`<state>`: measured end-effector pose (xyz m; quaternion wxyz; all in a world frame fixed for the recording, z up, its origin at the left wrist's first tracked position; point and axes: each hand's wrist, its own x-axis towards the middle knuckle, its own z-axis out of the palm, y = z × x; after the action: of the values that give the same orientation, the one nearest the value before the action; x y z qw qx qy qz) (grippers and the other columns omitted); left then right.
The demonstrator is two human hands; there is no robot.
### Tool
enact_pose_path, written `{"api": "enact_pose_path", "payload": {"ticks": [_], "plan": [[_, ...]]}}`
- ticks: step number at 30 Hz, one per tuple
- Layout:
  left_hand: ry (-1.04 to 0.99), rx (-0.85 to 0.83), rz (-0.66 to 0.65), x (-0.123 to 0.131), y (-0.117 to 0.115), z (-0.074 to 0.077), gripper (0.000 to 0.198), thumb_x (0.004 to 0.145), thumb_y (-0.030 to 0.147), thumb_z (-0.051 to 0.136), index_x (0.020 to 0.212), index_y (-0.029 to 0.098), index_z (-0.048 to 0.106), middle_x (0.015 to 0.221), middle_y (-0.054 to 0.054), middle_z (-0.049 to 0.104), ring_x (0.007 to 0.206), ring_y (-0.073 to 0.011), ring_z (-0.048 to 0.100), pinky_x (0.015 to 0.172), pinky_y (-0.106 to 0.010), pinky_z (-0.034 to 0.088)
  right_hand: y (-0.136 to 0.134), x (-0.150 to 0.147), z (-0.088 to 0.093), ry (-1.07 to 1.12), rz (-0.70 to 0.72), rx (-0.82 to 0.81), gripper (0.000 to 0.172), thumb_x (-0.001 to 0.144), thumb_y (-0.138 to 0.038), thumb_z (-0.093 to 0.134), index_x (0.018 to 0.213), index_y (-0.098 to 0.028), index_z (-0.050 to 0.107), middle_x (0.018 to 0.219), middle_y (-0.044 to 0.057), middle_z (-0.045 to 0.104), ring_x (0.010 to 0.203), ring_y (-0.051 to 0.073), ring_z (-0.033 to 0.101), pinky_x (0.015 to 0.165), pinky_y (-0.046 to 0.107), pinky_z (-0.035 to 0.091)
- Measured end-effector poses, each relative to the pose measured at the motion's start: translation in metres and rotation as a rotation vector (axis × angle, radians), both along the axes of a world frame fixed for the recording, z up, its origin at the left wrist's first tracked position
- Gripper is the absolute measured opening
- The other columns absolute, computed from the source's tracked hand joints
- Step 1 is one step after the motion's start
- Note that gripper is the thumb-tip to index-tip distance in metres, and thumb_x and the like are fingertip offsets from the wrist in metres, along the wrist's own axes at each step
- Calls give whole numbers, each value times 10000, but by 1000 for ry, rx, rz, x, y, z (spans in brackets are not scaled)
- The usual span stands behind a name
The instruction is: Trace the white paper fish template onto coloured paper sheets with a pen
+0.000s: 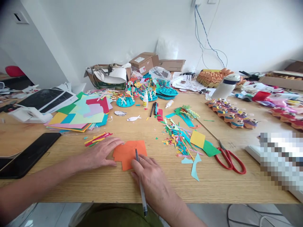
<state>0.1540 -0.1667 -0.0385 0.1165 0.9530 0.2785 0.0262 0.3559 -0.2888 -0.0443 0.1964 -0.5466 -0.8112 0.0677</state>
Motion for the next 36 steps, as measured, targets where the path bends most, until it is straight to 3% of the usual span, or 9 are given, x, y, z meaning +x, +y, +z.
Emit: {"api": "enact_pose_path", "payload": {"ticks": [3, 6, 10, 21, 30, 36], "plan": [[-50, 31, -10, -1, 2, 4, 659, 724, 422, 647, 1273, 157, 396, 1295, -122, 449, 1203, -261, 390, 1010, -412, 321, -1, -2, -7, -10, 22, 52, 168, 840, -153, 491, 990, -181, 562, 1049, 96, 635, 1045, 248, 550, 832, 394, 449], [-83, 84, 15, -2, 13, 14, 383, 839, 297, 527, 1184, 137, 489, 1190, -108, 533, 1123, -224, 463, 960, -366, 370, -4, 2, -9, -9, 35, 67, 177, 858, -169, 471, 1012, -183, 559, 1044, 95, 640, 1047, 236, 554, 842, 395, 445], [46, 78, -7, 6, 31, 24, 186, 851, 155, 486, 991, 133, 607, 992, -69, 621, 954, -188, 553, 829, -301, 431, -9, 9, -6, 11, 55, 76, 179, 888, -189, 425, 1005, -190, 559, 1044, 87, 638, 1017, 205, 566, 857, 375, 430], [229, 10, -189, 45, 47, 28, 118, 761, 103, 528, 782, 170, 622, 786, -11, 632, 736, -141, 576, 617, -214, 392, -17, 7, -1, 83, 8, 93, 138, 880, -186, 423, 850, -188, 557, 808, 39, 630, 810, 167, 588, 756, 322, 449], [263, 48, -207, 51, 51, 18, 133, 742, 86, 500, 714, 167, 602, 762, -27, 621, 706, -150, 554, 543, -227, 328, -16, 7, -3, 126, -18, 123, 141, 871, -161, 414, 863, -189, 552, 799, 44, 635, 794, 175, 588, 744, 329, 452], [206, 4, -185, 43, 60, 27, 128, 742, 88, 491, 725, 162, 594, 732, -5, 604, 684, -126, 537, 578, -210, 346, -16, 9, -1, 139, -25, 171, 154, 866, -162, 423, 930, -187, 561, 790, 45, 638, 756, 168, 590, 713, 316, 464]]}}
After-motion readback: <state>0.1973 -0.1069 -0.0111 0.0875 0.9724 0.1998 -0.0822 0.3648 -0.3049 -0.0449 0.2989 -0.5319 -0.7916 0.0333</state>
